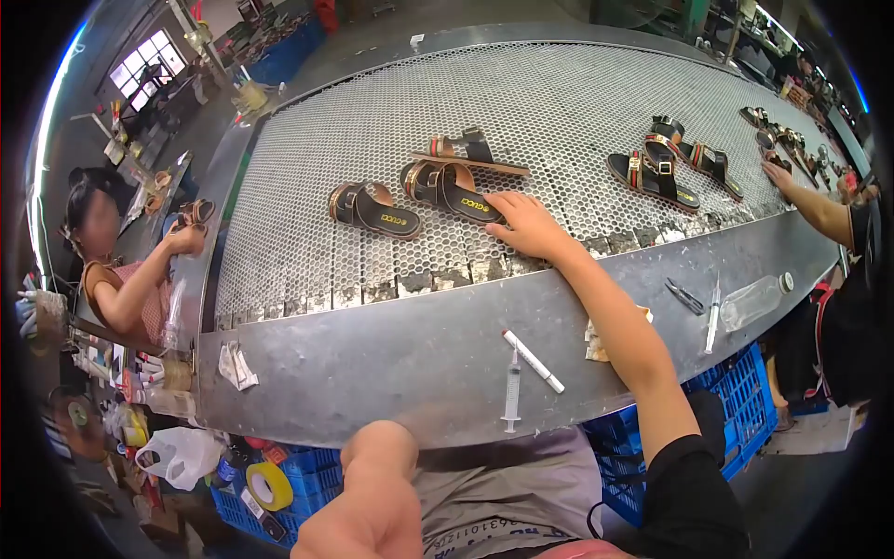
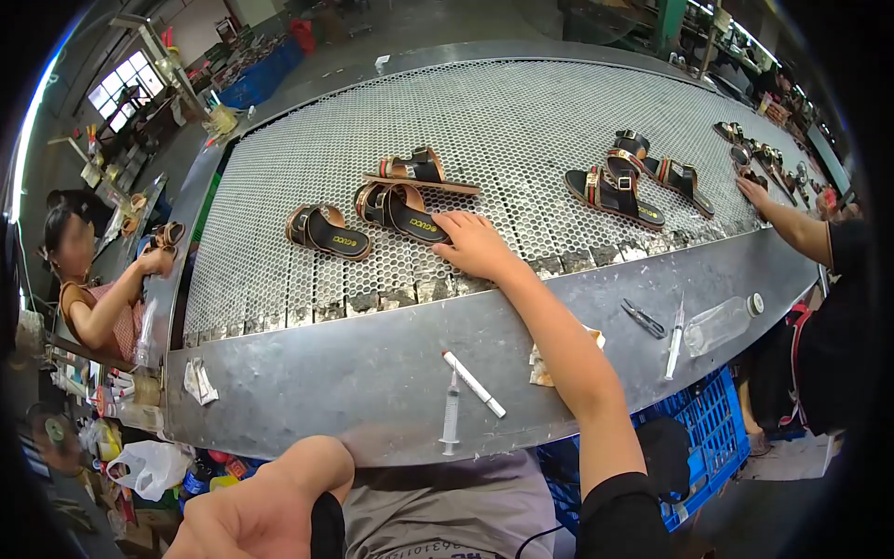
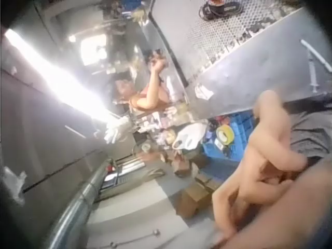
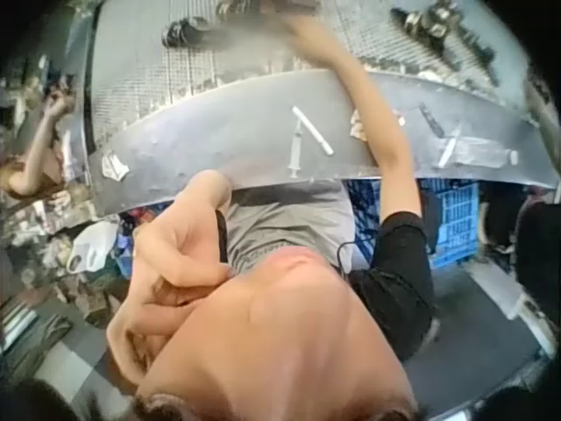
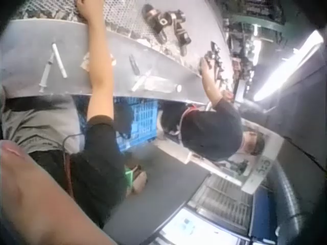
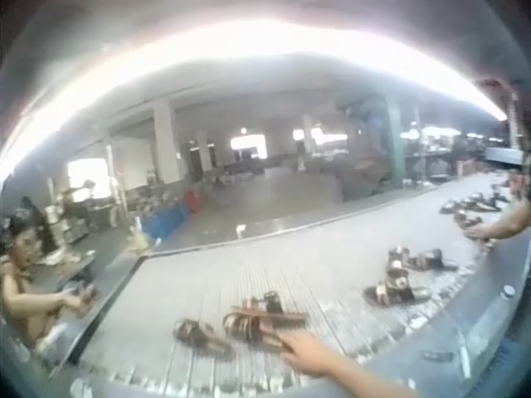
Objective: Cleaning and inspecting sandals on a production line conveyor.
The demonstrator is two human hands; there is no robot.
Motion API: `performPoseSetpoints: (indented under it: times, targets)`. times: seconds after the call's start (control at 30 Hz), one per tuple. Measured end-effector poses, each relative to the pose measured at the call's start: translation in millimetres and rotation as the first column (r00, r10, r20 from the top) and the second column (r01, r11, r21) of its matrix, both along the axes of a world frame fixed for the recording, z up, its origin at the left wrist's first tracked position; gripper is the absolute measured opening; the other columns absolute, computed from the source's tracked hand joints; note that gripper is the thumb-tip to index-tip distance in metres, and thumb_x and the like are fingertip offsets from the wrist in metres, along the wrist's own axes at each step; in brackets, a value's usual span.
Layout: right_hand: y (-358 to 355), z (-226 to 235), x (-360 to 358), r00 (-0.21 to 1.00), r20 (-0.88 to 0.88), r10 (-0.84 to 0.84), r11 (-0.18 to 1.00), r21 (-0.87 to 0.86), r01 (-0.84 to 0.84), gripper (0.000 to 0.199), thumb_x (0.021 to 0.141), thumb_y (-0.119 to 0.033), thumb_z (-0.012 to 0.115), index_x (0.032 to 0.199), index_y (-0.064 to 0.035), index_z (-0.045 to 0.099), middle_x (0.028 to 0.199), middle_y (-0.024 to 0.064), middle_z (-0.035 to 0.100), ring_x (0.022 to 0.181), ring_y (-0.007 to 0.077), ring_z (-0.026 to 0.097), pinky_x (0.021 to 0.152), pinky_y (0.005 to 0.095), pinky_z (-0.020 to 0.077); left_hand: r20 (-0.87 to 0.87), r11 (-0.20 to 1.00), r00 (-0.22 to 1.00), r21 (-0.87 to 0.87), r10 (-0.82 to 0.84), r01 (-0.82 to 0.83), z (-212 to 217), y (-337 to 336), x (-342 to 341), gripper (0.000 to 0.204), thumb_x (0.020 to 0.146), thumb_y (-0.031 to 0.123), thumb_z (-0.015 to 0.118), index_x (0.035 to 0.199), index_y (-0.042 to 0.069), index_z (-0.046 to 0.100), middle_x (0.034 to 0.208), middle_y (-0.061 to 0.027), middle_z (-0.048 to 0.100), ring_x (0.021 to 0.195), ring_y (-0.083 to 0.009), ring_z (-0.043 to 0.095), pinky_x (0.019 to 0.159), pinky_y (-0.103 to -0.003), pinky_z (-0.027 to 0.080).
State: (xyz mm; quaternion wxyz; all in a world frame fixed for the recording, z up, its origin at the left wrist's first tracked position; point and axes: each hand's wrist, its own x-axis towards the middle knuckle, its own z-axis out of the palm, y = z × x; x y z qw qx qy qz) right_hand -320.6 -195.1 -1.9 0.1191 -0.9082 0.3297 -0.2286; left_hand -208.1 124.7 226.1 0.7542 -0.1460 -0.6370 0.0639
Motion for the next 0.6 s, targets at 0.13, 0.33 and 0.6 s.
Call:
performPoseSetpoints:
  times: [0.13, 0.33, 0.6]
  targets:
    - [-0.7, 0.2, -2.9, 1.000, 0.009, 0.005, 0.999, 0.048, -0.006, 0.060, 0.097, -0.039, 0.064, 0.147, -0.0081, 0.053, 0.146, 0.0135, 0.055, 0.139, 0.0337, 0.048, 0.118, 0.0464, 0.0340, -0.007, 1.000, 1.000, 0.015, 0.013, -0.013, 2.2, -10.1, -6.0, 0.040, 0.094, 0.002, 0.057, 0.134, 0.008, 0.062, 0.145, 0.0041, 0.047, 0.079, -0.0073, 0.056, 0.053, -0.024, 0.054]
    - [0.0, 1.4, -10.8, 1.000, 0.004, 0.027, 0.999, 0.032, -0.027, 0.059, 0.097, -0.038, 0.065, 0.147, -0.0079, 0.053, 0.148, 0.0144, 0.055, 0.141, 0.0331, 0.047, 0.118, 0.0479, 0.0351, -0.053, 0.996, 0.996, -0.040, 0.077, -0.079, 1.7, -0.5, -8.2, 0.042, 0.093, -0.001, 0.058, 0.133, 0.009, 0.063, 0.143, 0.0034, 0.049, 0.075, -0.0076, 0.055, 0.053, -0.024, 0.052]
    - [-12.8, -9.5, -11.4, 0.985, 0.115, 0.128, 0.991, -0.053, -0.123, 0.056, 0.096, -0.036, 0.068, 0.141, -0.0054, 0.057, 0.132, 0.0168, 0.065, 0.126, 0.0367, 0.058, 0.108, 0.0475, 0.0455, -0.058, 0.997, 0.996, 0.029, -0.072, 0.073, 5.8, 8.8, -0.8, 0.025, 0.094, 0.000, 0.058, 0.117, 0.009, 0.063, 0.127, 0.0037, 0.052, 0.073, -0.0070, 0.053, 0.050, -0.024, 0.042]
